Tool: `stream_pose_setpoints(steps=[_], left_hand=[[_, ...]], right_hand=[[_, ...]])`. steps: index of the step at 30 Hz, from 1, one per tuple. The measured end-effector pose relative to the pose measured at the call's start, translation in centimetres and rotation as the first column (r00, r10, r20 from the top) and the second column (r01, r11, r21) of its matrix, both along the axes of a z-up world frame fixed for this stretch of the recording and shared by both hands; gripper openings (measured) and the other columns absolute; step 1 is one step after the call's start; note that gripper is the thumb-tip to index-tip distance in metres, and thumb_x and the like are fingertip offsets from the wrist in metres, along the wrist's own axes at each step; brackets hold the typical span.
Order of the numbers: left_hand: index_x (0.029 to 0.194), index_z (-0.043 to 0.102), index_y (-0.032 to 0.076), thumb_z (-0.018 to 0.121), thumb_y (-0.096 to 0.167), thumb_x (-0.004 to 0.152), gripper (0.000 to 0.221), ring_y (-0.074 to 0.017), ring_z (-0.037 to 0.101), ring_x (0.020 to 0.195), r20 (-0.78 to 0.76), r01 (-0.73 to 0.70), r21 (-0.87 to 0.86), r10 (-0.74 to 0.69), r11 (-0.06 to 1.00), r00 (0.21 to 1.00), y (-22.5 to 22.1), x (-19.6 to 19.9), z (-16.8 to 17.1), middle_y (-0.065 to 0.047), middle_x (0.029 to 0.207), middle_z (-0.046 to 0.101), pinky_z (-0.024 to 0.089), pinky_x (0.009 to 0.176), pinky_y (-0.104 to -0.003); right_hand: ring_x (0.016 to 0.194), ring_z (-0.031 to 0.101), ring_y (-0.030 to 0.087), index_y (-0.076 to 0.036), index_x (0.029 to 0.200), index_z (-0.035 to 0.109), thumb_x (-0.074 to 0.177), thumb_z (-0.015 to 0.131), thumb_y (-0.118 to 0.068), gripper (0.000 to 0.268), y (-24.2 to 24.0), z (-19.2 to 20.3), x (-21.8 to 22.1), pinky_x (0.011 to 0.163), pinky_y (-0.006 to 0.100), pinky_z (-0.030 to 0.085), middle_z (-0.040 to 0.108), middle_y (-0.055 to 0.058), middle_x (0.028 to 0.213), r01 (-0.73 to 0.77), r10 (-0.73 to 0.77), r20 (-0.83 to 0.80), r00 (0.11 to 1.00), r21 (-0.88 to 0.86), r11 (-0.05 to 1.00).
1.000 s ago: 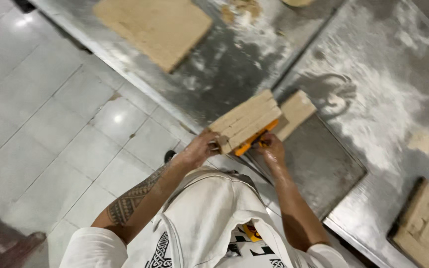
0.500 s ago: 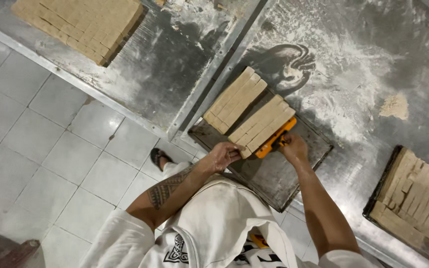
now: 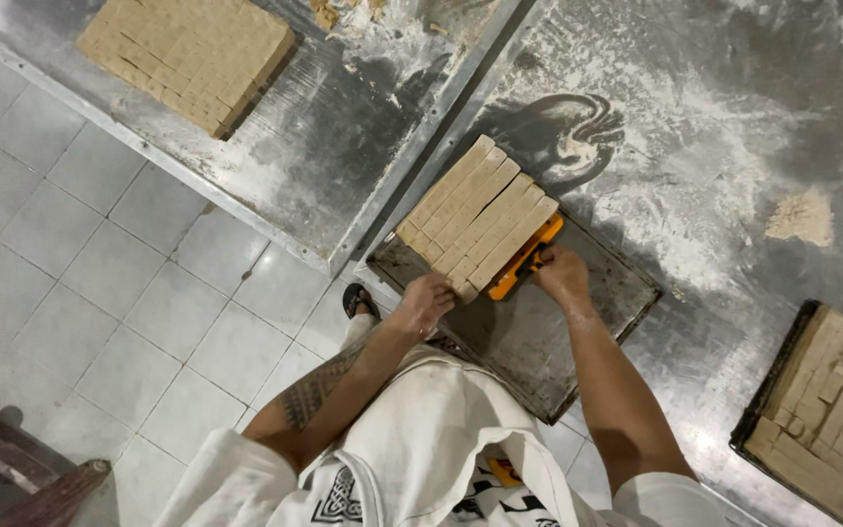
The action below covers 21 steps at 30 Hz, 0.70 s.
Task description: The person organizes and moves rectangular strips of dough on a metal table using a metal scraper and by hand, eventually placing them onto trays.
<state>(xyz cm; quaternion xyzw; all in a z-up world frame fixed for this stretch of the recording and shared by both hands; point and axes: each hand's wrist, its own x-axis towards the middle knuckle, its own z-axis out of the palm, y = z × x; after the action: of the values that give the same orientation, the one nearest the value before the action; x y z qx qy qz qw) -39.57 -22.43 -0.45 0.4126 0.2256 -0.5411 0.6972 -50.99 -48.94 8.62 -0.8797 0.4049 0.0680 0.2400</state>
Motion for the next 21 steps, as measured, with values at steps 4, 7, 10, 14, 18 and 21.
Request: stream_pose_setpoints(steps=[4, 7, 10, 14, 18, 21], left_hand=[[0.113, 0.059, -0.005, 0.058, 0.018, 0.091, 0.032, -0.0358, 0.049, 0.128, -0.014, -0.011, -0.072, 0.010, 0.997, 1.000, 1.0, -0.1, -0.8, -0.020, 0.135, 0.056, 0.042, 0.109, -0.047], [0.118, 0.056, -0.007, 0.059, 0.016, 0.090, 0.036, -0.0360, 0.046, 0.136, -0.015, 0.008, -0.080, -0.010, 0.997, 1.000, 1.2, 0.0, -0.9, -0.022, 0.143, 0.052, 0.041, 0.113, -0.047], [0.129, 0.051, -0.007, 0.060, 0.016, 0.092, 0.045, -0.0365, 0.042, 0.144, -0.024, 0.065, -0.029, -0.066, 0.997, 0.998, 0.7, -0.6, -0.2, -0.023, 0.149, 0.046, 0.038, 0.118, -0.045], [0.139, 0.046, -0.010, 0.062, 0.015, 0.090, 0.057, -0.0383, 0.040, 0.145, -0.029, 0.066, -0.045, -0.068, 0.997, 0.997, 0.4, -0.1, 0.6, -0.022, 0.152, 0.043, 0.038, 0.120, -0.047], [0.139, 0.046, -0.010, 0.063, 0.014, 0.088, 0.059, -0.0360, 0.040, 0.144, -0.018, 0.057, -0.109, -0.059, 0.992, 0.998, 0.3, 0.0, -0.2, -0.021, 0.153, 0.045, 0.035, 0.119, -0.047], [0.138, 0.044, -0.001, 0.064, 0.011, 0.087, 0.057, -0.0351, 0.042, 0.144, -0.028, 0.061, -0.118, -0.065, 0.991, 0.997, 0.7, 0.0, -1.0, -0.019, 0.151, 0.048, 0.034, 0.120, -0.047]], right_hand=[[0.101, 0.072, 0.036, -0.005, 0.110, 0.075, 0.065, 0.083, -0.016, 0.047, 0.8, 0.7, -0.1, 0.090, 0.043, 0.056, 0.075, 0.021, 0.105, 0.036, -0.037, 0.044, 0.998, 0.021, 0.999], [0.103, 0.071, 0.036, -0.005, 0.110, 0.075, 0.066, 0.081, -0.012, 0.046, 1.1, 0.9, -0.1, 0.091, 0.043, 0.055, 0.074, 0.021, 0.109, 0.031, -0.029, 0.090, 0.996, -0.027, 0.999], [0.105, 0.070, 0.037, -0.006, 0.112, 0.076, 0.069, 0.077, -0.008, 0.044, 0.9, 1.3, -0.6, 0.091, 0.044, 0.055, 0.073, 0.020, 0.115, 0.055, -0.054, 0.054, 0.997, -0.011, 0.998], [0.106, 0.070, 0.036, -0.004, 0.112, 0.075, 0.070, 0.077, -0.007, 0.042, 1.0, 1.9, 0.5, 0.091, 0.044, 0.055, 0.072, 0.020, 0.118, 0.069, -0.070, 0.042, 0.997, 0.025, 0.997], [0.106, 0.069, 0.038, -0.006, 0.112, 0.077, 0.075, 0.075, -0.008, 0.037, 0.9, 2.4, 1.1, 0.092, 0.044, 0.055, 0.072, 0.019, 0.118, 0.042, -0.038, 0.069, 0.997, -0.053, 0.998], [0.104, 0.070, 0.036, -0.007, 0.108, 0.076, 0.070, 0.077, -0.009, 0.038, 1.0, 2.4, 1.0, 0.090, 0.044, 0.055, 0.072, 0.017, 0.115, 0.047, -0.044, 0.058, 0.997, -0.060, 0.997]])
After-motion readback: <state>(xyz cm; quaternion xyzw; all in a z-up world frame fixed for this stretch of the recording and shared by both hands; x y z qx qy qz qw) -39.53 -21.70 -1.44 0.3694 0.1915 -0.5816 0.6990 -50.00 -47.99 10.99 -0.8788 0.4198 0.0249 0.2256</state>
